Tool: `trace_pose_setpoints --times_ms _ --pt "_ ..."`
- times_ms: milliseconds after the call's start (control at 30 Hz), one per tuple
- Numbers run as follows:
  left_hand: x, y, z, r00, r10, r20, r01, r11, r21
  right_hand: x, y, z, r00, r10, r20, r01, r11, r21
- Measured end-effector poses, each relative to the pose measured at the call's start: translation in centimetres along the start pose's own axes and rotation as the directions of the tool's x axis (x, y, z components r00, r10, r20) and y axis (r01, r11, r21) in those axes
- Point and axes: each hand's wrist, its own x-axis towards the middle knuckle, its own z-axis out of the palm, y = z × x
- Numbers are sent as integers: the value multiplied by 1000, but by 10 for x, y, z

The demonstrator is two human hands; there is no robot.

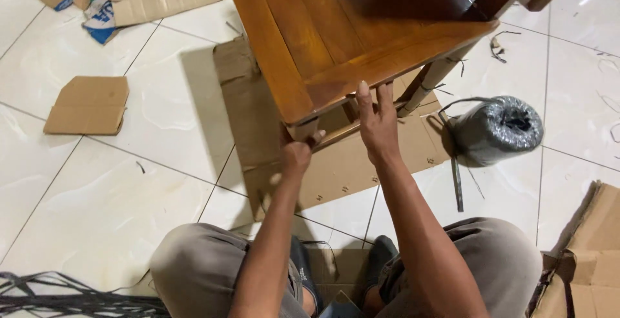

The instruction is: The person wraps the legs of a wooden chair with cardboard and secures them by hand using black plastic ties, then uses scissors to cut packing materials.

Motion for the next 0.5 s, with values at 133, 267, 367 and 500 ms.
trace_pose_setpoints --times_ms 133,267,367,500 --pt "20 -58 59 623 735 -269 -782 578 -234 3 28 -38 997 79 -14 -78 996 33" --pt "92 -213 144 353 921 163 -724 159 671 -5 6 -71 984 169 -48 -166 983 76" --pt "-73 -34 93 470 882 37 -584 279 762 -10 -1 -87 977 207 -52 -197 969 150" --pt "-5 -138 140 420 907 31 -373 141 917 -18 25 -94 977 206 -48 -194 962 191"
